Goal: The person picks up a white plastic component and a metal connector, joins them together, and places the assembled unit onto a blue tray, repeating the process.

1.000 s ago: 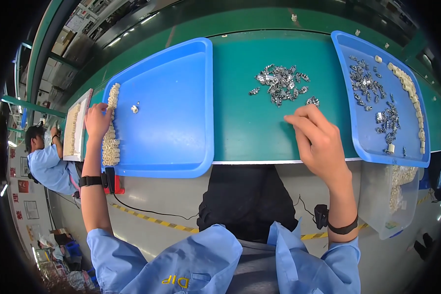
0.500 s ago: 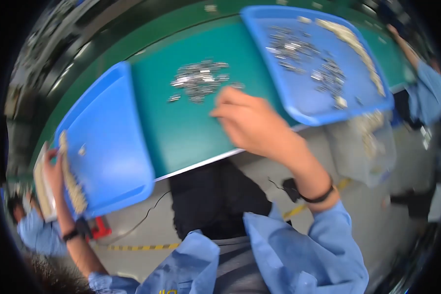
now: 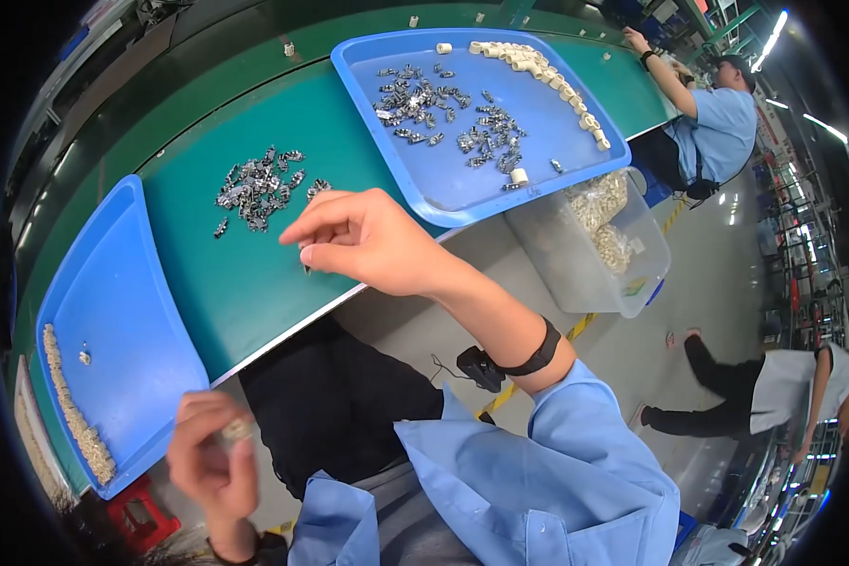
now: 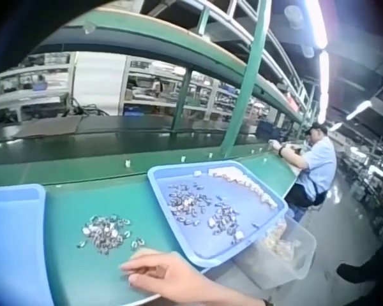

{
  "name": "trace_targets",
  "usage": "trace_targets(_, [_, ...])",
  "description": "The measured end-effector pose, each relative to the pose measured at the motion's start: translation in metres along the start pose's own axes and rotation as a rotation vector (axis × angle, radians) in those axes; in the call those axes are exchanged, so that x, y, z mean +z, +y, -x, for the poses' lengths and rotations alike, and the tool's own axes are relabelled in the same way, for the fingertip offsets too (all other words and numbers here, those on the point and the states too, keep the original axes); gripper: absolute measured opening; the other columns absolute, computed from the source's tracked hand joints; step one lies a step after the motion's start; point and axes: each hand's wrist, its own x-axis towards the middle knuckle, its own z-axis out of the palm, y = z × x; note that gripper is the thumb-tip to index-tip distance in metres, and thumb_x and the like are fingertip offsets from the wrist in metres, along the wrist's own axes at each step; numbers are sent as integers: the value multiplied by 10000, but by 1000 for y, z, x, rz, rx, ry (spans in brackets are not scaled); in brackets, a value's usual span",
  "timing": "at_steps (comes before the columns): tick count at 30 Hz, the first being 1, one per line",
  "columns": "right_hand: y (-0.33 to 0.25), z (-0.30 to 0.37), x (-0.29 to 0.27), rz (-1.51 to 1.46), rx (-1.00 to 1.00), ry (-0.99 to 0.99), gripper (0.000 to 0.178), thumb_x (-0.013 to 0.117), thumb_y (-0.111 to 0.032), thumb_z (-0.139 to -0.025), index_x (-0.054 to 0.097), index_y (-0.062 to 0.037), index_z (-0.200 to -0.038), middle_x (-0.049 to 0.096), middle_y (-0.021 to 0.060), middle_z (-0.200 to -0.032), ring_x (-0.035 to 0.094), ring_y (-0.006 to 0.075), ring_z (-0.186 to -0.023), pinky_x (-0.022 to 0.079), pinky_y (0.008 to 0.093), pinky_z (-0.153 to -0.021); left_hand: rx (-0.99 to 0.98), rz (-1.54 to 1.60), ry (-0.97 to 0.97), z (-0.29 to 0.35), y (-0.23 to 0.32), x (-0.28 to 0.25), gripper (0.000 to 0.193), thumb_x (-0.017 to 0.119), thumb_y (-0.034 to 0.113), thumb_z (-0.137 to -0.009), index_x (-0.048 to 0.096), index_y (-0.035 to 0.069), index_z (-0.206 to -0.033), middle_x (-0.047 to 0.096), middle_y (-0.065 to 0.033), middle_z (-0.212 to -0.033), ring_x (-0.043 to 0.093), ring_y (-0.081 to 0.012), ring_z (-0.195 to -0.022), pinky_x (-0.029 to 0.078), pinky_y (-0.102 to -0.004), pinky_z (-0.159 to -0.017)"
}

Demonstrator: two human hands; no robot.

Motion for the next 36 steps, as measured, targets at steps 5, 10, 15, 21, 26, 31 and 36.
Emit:
trace_targets(5, [-25, 19, 8, -74, 77, -96, 182, 707, 62, -917, 759, 62, -1091, 669, 97, -1004, 654, 139, -854, 548, 268, -727, -95, 230, 181, -8, -18, 50, 231, 638, -40, -841, 678, -69, -1067, 653, -164, -983, 607, -240, -893, 478, -336, -811])
trace_targets(10, [-48, 36, 16, 219, -188, -75, 157, 746, 70, -876, 767, 47, -1030, 693, 117, -965, 675, 159, -811, 551, 269, -696, -193, 467, 192, -9, -24, 66, 294, 647, -32, -878, 670, -83, -1166, 645, -151, -1012, 600, -210, -901, 479, -321, -817])
trace_targets(15, [-62, 43, 28, 472, -365, -85, 166, 743, 96, -826, 766, 32, -977, 713, 125, -891, 687, 194, -745, 538, 284, -620, -217, 678, 242, -2, -24, 77, 297, 649, 2, -928, 637, -88, -1211, 630, -151, -1054, 589, -190, -926, 485, -310, -831])
trace_targets(21, [-67, 43, 36, 628, -608, -95, 185, 730, 103, -768, 754, 30, -937, 705, 122, -865, 661, 216, -657, 509, 306, -538, -184, 869, 195, 1, -27, 75, 285, 642, 13, -939, 621, -91, -1204, 623, -168, -1064, 584, -194, -925, 493, -314, -821])
trace_targets(26, [-68, 41, 41, 630, -702, -196, 141, 736, 81, -756, 739, 33, -889, 687, 127, -872, 632, 224, -612, 492, 309, -503, -165, 885, 207, 1, -26, 75, 272, 649, 37, -939, 631, -85, -1180, 619, -178, -1063, 581, -202, -906, 488, -316, -791])
trace_targets(31, [-74, 38, 40, 615, -677, -293, 116, 737, 74, -767, 739, 36, -876, 680, 122, -872, 632, 227, -613, 498, 311, -502, -137, 828, 195, 1, -27, 72, 279, 658, 53, -931, 639, -77, -1177, 617, -180, -1060, 577, -209, -903, 479, -318, -773])
trace_targets(36, [-76, 41, 40, 620, -614, -321, 114, 743, 64, -768, 741, 35, -878, 678, 116, -872, 652, 232, -629, 516, 318, -510, -138, 806, 208, 1, -26, 75, 277, 656, 41, -926, 642, -76, -1176, 616, -175, -1055, 573, -212, -902, 478, -323, -771])
